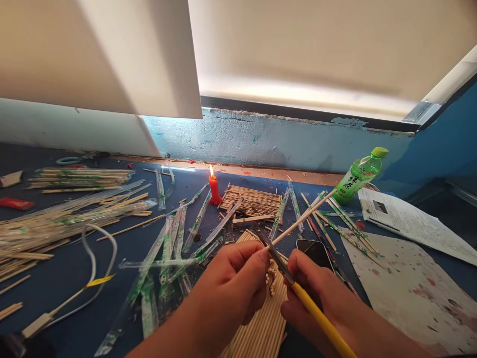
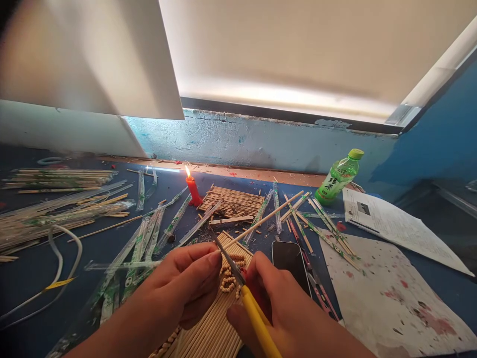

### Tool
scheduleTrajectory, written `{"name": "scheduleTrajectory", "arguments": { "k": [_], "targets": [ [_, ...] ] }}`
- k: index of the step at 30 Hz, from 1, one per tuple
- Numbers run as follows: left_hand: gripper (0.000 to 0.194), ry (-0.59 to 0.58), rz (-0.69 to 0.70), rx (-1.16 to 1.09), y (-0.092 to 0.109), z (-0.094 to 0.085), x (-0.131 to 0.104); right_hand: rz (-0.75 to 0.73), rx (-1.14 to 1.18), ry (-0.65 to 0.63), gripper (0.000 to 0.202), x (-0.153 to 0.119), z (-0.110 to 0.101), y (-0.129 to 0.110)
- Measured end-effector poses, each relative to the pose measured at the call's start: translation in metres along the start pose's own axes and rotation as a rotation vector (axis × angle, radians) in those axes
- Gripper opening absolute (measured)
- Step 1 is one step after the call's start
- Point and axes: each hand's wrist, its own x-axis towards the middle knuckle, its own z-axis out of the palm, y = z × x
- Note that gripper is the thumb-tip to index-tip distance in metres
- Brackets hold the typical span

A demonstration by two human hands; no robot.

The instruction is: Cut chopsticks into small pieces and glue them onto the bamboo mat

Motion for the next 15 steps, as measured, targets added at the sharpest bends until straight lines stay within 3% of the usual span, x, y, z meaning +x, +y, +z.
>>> {"name": "scheduleTrajectory", "arguments": {
  "k": [6,15],
  "targets": [
    [0.034,0.042,0.037,0.272,0.0001,-0.0027,-0.0016,-0.012,-0.008,-0.02,0.034,0.0029,0.0003,0.003],
    [0.033,0.054,0.024,0.139,0.0008,0.0023,-0.0001,-0.041,0.007,0.023,0.033,0.0047,0.0037,0.0039]
  ]
}}
